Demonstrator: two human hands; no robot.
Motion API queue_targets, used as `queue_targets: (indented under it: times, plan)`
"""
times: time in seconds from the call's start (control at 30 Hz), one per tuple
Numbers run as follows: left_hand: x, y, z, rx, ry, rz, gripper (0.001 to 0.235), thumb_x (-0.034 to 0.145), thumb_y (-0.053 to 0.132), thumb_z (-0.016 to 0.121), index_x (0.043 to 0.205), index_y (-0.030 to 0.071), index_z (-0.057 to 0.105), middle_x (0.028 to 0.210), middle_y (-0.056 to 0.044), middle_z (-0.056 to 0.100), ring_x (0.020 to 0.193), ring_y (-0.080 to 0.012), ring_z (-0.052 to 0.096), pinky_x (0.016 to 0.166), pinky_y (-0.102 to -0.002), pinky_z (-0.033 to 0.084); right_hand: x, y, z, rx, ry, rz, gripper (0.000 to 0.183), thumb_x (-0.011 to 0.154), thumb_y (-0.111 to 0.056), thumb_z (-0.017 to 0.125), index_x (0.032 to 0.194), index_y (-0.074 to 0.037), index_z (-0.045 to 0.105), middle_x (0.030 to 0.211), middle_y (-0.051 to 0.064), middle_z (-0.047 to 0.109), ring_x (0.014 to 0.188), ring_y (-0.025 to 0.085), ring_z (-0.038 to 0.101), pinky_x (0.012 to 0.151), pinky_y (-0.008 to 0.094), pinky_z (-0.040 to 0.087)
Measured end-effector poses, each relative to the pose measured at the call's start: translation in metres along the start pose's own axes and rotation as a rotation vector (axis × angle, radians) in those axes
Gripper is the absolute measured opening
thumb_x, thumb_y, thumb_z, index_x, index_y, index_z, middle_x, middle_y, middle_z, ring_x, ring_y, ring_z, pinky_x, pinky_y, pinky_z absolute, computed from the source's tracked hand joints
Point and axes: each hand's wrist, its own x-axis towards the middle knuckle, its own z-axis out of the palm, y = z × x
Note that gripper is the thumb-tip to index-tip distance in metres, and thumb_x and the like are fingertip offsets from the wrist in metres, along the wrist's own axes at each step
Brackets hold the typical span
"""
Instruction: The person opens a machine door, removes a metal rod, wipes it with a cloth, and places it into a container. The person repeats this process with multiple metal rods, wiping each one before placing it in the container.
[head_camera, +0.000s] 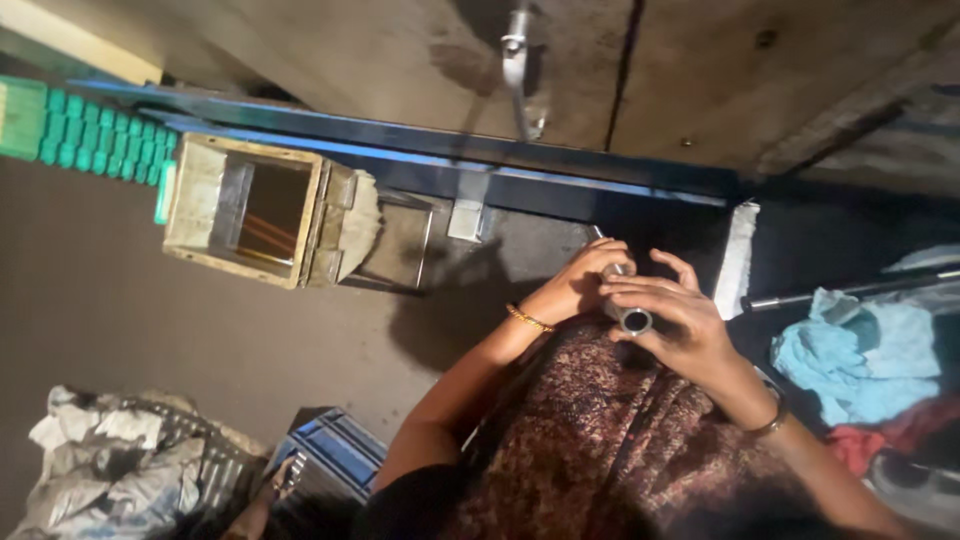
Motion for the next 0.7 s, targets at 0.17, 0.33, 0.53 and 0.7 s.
queue_targets:
  times: [0.17, 0.33, 0.53, 0.7]
  plan:
    - [-0.006, 0.010, -0.008, 0.246, 0.090, -0.139, 0.015, 0.072, 0.004, 0.069, 0.086, 0.008, 0.064, 0.087, -0.007, 0.063, 0.095, -0.0297, 0.059, 0.088, -0.041, 0.041, -0.005, 0.008, 0.000, 0.054, 0.012, -0.013, 0.045, 0.071, -0.016, 0.089, 0.112, -0.009, 0.071, 0.121, 0.009, 0.074, 0.126, 0.027, 0.068, 0.123, 0.053, 0.035]
    - [-0.016, 0.032, -0.030, 0.447, 0.177, -0.200, 0.026, 0.073, -0.008, 0.060, 0.091, 0.009, 0.066, 0.090, -0.006, 0.063, 0.101, -0.0306, 0.059, 0.097, -0.042, 0.042, -0.013, 0.022, 0.009, 0.247, 0.041, 0.046, 0.043, 0.073, -0.004, 0.087, 0.112, -0.005, 0.070, 0.123, 0.016, 0.073, 0.131, 0.033, 0.065, 0.121, 0.054, 0.039]
    - [-0.026, 0.041, -0.036, 0.484, 0.248, -0.222, 0.022, 0.076, -0.008, 0.061, 0.088, 0.009, 0.067, 0.092, -0.005, 0.065, 0.101, -0.0313, 0.060, 0.096, -0.044, 0.043, -0.020, 0.037, 0.023, 0.558, 0.085, 0.125, 0.044, 0.076, 0.005, 0.084, 0.116, -0.001, 0.067, 0.128, 0.019, 0.070, 0.136, 0.037, 0.060, 0.115, 0.051, 0.053]
    - [-0.046, 0.023, -0.026, 0.447, 0.146, -0.344, 0.028, 0.072, -0.010, 0.059, 0.093, 0.007, 0.070, 0.097, -0.009, 0.069, 0.100, -0.0347, 0.060, 0.091, -0.046, 0.041, -0.016, 0.031, 0.024, 0.501, 0.082, 0.117, 0.046, 0.075, 0.001, 0.086, 0.117, -0.003, 0.068, 0.125, 0.017, 0.072, 0.132, 0.034, 0.064, 0.113, 0.048, 0.054]
